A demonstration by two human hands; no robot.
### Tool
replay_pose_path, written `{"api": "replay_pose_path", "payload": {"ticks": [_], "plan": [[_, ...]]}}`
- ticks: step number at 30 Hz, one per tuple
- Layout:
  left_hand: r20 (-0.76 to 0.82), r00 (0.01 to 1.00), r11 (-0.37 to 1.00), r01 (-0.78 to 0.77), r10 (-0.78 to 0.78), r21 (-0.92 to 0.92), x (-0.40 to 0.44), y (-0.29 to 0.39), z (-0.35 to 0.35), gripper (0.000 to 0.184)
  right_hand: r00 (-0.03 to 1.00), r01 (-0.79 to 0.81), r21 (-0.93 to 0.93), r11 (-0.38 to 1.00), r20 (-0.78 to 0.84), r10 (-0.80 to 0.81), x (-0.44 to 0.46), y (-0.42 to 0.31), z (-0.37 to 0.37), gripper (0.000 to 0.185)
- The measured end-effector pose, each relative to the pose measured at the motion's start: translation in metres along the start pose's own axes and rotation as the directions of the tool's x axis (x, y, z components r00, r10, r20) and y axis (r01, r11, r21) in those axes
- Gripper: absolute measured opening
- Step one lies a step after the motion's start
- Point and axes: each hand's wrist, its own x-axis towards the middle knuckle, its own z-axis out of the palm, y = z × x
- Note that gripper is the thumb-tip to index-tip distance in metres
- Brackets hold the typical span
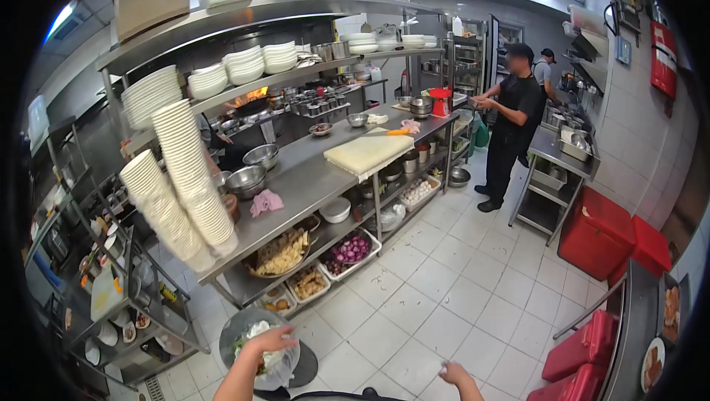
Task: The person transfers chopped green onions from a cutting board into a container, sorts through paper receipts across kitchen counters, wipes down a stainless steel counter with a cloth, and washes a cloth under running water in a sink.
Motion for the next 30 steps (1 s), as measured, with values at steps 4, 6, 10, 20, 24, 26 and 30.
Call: {"api": "replay_pose_path", "payload": {"ticks": [4,6,10,20,24,26,30], "plan": [[-0.106,0.943,0.949,-0.310,0.315,0.058,0.134,0.089,-0.088,0.060,0.981,-0.187,0.087,0.978,-0.028,0.190,-0.008,0.082,0.023,0.042],[-0.165,0.879,0.888,-0.458,0.446,-0.040,0.172,0.162,-0.147,0.056,0.895,-0.446,0.269,0.854,0.141,0.423,-0.010,0.096,-0.004,0.053],[-0.300,0.777,0.827,-0.557,0.553,0.083,0.244,0.253,-0.255,0.055,0.841,-0.541,0.259,0.800,0.155,0.519,0.056,0.126,-0.058,0.052],[-0.779,0.335,0.782,-0.549,0.530,0.296,0.382,0.323,-0.504,0.055,0.986,0.113,0.074,0.991,-0.134,-0.102,0.399,-0.039,-0.282,0.045],[-0.856,0.143,0.815,-0.416,0.496,0.403,0.455,0.310,-0.613,0.046,0.970,0.191,0.243,0.951,-0.197,-0.145,0.462,-0.087,-0.295,0.042],[-0.822,0.058,0.784,-0.347,0.566,0.515,0.478,0.314,-0.655,0.046,0.965,0.144,0.241,0.960,-0.249,-0.082,0.492,-0.078,-0.302,0.042],[-0.865,0.023,0.847,-0.219,0.501,0.485,0.531,0.329,-0.719,0.048,0.995,-0.052,-0.016,0.998,-0.081,0.051,0.515,0.014,-0.220,0.047]]}}
